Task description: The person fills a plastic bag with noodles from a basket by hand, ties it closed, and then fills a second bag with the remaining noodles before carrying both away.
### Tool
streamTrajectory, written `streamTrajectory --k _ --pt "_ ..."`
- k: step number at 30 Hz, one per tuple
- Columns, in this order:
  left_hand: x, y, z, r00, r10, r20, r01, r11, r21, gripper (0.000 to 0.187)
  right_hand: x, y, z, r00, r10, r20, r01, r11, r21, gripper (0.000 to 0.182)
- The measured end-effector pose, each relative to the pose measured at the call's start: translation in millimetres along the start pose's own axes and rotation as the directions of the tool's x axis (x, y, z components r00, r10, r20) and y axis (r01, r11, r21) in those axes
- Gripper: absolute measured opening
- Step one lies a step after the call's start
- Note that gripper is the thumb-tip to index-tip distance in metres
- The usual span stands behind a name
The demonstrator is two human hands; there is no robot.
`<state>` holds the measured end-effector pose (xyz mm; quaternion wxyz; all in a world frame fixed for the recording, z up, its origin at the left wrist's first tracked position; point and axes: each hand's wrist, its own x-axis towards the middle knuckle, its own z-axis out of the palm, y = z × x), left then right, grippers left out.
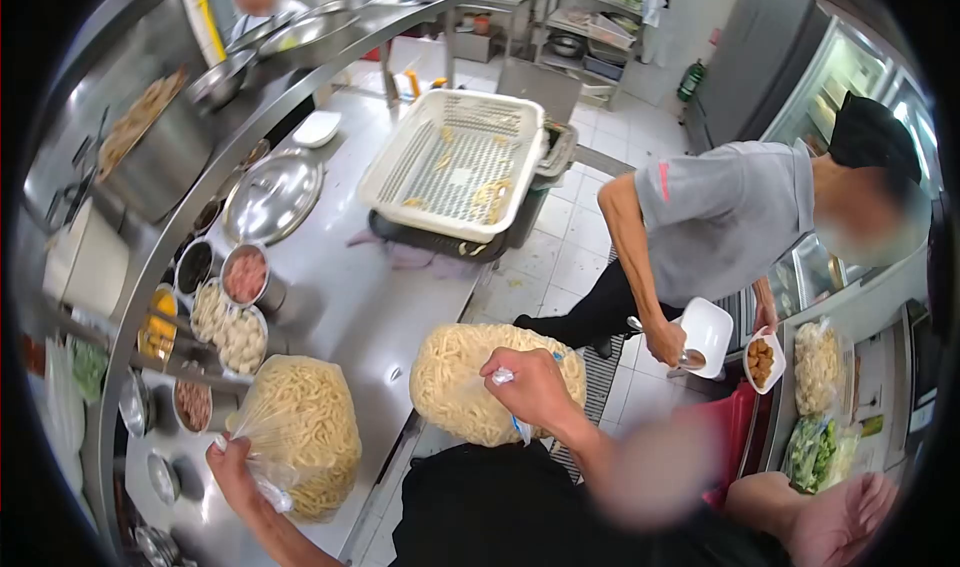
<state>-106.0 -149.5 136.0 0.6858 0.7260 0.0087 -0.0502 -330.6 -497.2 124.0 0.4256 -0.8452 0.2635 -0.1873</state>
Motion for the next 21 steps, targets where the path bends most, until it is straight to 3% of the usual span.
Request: streamTrajectory --k 3,5,7,9,10,11,14,17,18,21 --pt "16.9 12.9 39.7 0.994 0.051 0.101 -0.044 0.997 -0.067 0.017 12.9 17.5 -33.4 0.997 0.076 -0.035 -0.076 0.997 0.005 0.011" --pt "30.8 22.2 67.4 0.975 0.223 0.006 -0.223 0.974 -0.029 0.02 23.5 33.5 -52.1 0.992 0.106 -0.068 -0.108 0.994 -0.017 0.011" --pt "71.2 16.2 61.1 0.991 0.116 0.071 -0.126 0.977 0.169 0.034 37.9 54.5 -73.9 0.988 0.125 -0.094 -0.131 0.99 -0.055 0.011" --pt "101.4 25.6 78.8 0.98 0.115 0.162 -0.137 0.982 0.132 0.035 47.9 75.2 -92.0 0.965 0.22 -0.141 -0.23 0.971 -0.061 0.012" --pt "84.8 51.5 122.1 0.97 0.198 0.143 -0.204 0.979 0.028 0.034 53.8 83.8 -101.5 0.961 0.229 -0.155 -0.241 0.968 -0.064 0.012" --pt "112.6 54.9 117.3 0.935 0.183 0.302 -0.205 0.978 0.041 0.032 59.8 91.1 -110.9 0.951 0.251 -0.182 -0.267 0.961 -0.067 0.012" --pt "111.9 97.6 207.4 0.893 0.32 0.317 -0.29 0.947 -0.139 0.026 81.4 119.2 -144.0 0.924 0.279 -0.262 -0.313 0.944 -0.099 0.012" --pt "125.2 134.2 282.7 0.874 0.306 0.377 -0.299 0.951 -0.077 0.022 103.1 149.5 -174.3 0.885 0.332 -0.327 -0.373 0.925 -0.07 0.013" --pt "124.0 145.7 319.2 0.842 0.368 0.395 -0.321 0.929 -0.182 0.02 110.7 156.0 -188.5 0.862 0.323 -0.392 -0.376 0.924 -0.065 0.013" --pt "125.3 179.6 413.5 0.81 0.37 0.455 -0.321 0.929 -0.184 0.021 126.8 200.9 -225.5 0.797 0.346 -0.496 -0.39 0.921 0.016 0.015"
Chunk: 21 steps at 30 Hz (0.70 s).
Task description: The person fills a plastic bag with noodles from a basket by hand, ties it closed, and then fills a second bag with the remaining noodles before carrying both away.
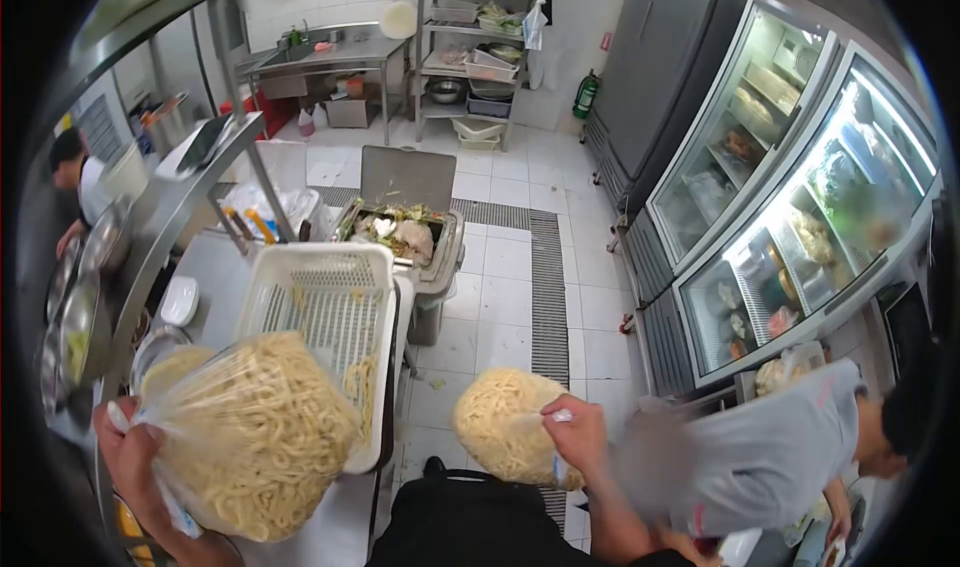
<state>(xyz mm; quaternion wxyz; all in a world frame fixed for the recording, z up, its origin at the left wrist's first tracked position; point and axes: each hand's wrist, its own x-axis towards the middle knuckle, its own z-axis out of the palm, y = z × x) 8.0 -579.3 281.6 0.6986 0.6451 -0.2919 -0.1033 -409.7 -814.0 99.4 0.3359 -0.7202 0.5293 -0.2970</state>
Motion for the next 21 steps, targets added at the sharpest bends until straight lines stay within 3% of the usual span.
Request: streamTrajectory --k 4,6,8,10,11,13,14,16,19,21 --pt "65.3 3.5 106.8 0.989 0.023 0.149 -0.038 0.994 0.103 0.024 55.7 23.4 -28.3 0.974 0.167 -0.155 -0.128 0.964 0.234 0.013" --pt "97.2 -3.2 164.3 0.974 0.094 0.206 -0.109 0.992 0.062 0.023 87.9 6.0 -62.7 0.932 0.239 -0.273 -0.251 0.968 -0.009 0.012" --pt "119.9 -8.2 215.2 0.967 0.063 0.245 -0.109 0.978 0.178 0.022 121.3 26.3 -80.4 0.924 0.258 -0.282 -0.274 0.962 -0.017 0.011" --pt "132.2 -12.1 270.1 0.968 0.055 0.244 -0.091 0.986 0.142 0.022 156.1 49.8 -93.5 0.909 0.139 -0.393 -0.179 0.982 -0.067 0.011" --pt "140.4 -12.8 291.7 0.971 0.043 0.235 -0.101 0.965 0.241 0.021 176.0 59.5 -103.3 0.903 0.133 -0.408 -0.17 0.984 -0.056 0.011" --pt "174.7 -22.7 331.7 0.95 -0.032 0.311 -0.083 0.933 0.349 0.02 215.9 82.1 -124.5 0.9 0.312 -0.306 -0.335 0.942 -0.026 0.01" --pt "186.4 -33.7 354.4 0.94 -0.023 0.34 -0.096 0.94 0.328 0.02 237.1 103.1 -131.9 0.885 0.32 -0.338 -0.348 0.937 -0.024 0.01" --pt "208.8 -47.7 395.7 0.966 -0.002 0.257 -0.043 0.985 0.166 0.022 281.0 153.8 -132.8 0.901 0.338 -0.271 -0.372 0.924 -0.086 0.011" --pt "237.1 -61.5 448.5 0.972 -0.042 0.23 0.008 0.989 0.145 0.021 334.5 196.9 -145.7 0.891 0.368 -0.267 -0.419 0.892 -0.168 0.016" --pt "250.4 -55.6 491.7 0.977 -0.072 0.202 0.034 0.983 0.182 0.023 362.6 303.7 -131.6 0.884 0.346 -0.315 -0.418 0.886 -0.202 0.021"
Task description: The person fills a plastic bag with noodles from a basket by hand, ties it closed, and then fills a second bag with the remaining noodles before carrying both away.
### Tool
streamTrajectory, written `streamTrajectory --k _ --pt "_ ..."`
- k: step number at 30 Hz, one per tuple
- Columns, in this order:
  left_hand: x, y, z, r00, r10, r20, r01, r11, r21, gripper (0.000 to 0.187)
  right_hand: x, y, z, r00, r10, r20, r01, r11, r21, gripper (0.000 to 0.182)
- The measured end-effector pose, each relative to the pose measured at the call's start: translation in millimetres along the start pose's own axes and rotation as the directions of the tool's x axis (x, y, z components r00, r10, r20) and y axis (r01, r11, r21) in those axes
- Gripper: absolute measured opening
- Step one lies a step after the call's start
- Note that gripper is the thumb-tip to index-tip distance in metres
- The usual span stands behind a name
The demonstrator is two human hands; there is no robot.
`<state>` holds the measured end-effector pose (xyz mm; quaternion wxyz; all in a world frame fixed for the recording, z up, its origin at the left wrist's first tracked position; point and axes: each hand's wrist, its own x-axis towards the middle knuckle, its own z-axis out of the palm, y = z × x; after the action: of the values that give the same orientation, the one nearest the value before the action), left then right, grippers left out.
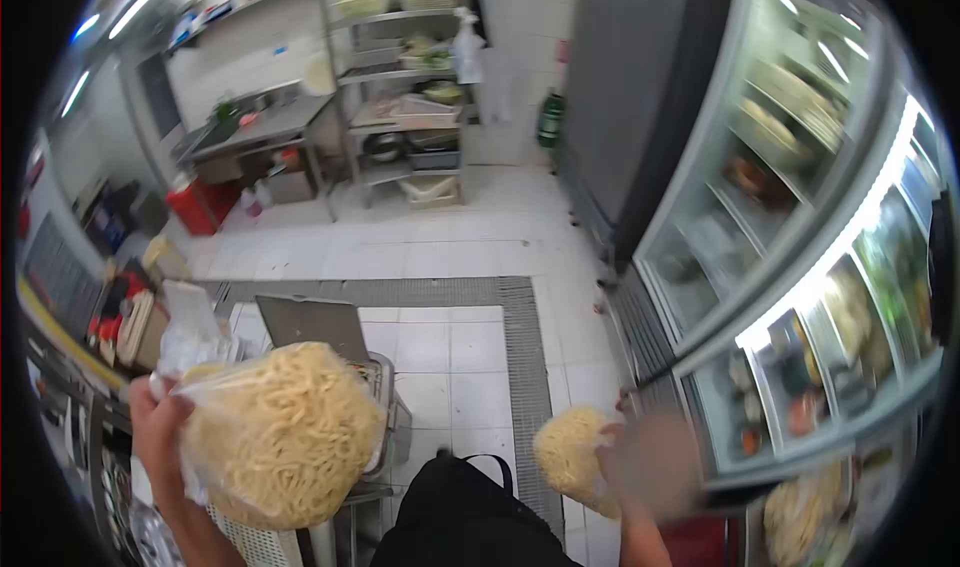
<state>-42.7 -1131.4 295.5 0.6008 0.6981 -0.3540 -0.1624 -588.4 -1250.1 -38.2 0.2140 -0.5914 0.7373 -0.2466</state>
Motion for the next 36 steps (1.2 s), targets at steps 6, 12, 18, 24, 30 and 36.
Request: streamTrajectory --k 6,12,18,24,30,36 --pt "114.9 -21.2 88.2 0.998 -0.042 -0.035 0.043 0.999 0.013 0.028 131.9 27.4 32.0 0.984 0.043 0.174 0.02 0.939 -0.344 0.028" --pt "258.4 -44.1 147.5 0.996 -0.075 -0.046 0.077 0.997 0.03 0.015 243.0 26.8 86.7 0.9 0.381 0.212 -0.25 0.85 -0.464 0.029" --pt "390.2 -57.2 234.0 0.982 -0.126 0.139 0.11 0.987 0.12 0.024 348.7 34.0 119.1 0.861 0.399 0.314 -0.172 0.811 -0.559 0.03" --pt "503.0 -174.8 326.5 0.944 -0.327 -0.05 0.329 0.911 0.247 0.015 536.4 -102.9 186.7 0.798 0.242 0.552 0.203 0.754 -0.625 0.052" --pt "546.4 -319.5 386.7 0.874 -0.449 -0.188 0.486 0.804 0.343 0.016 710.2 -195.3 308.3 0.959 0.084 0.271 0.035 0.913 -0.407 0.027" --pt "584.3 -442.4 434.3 0.774 -0.555 -0.305 0.633 0.665 0.397 0.021 881.9 -428.3 321.1 0.876 -0.345 0.336 0.411 0.9 -0.147 0.017"
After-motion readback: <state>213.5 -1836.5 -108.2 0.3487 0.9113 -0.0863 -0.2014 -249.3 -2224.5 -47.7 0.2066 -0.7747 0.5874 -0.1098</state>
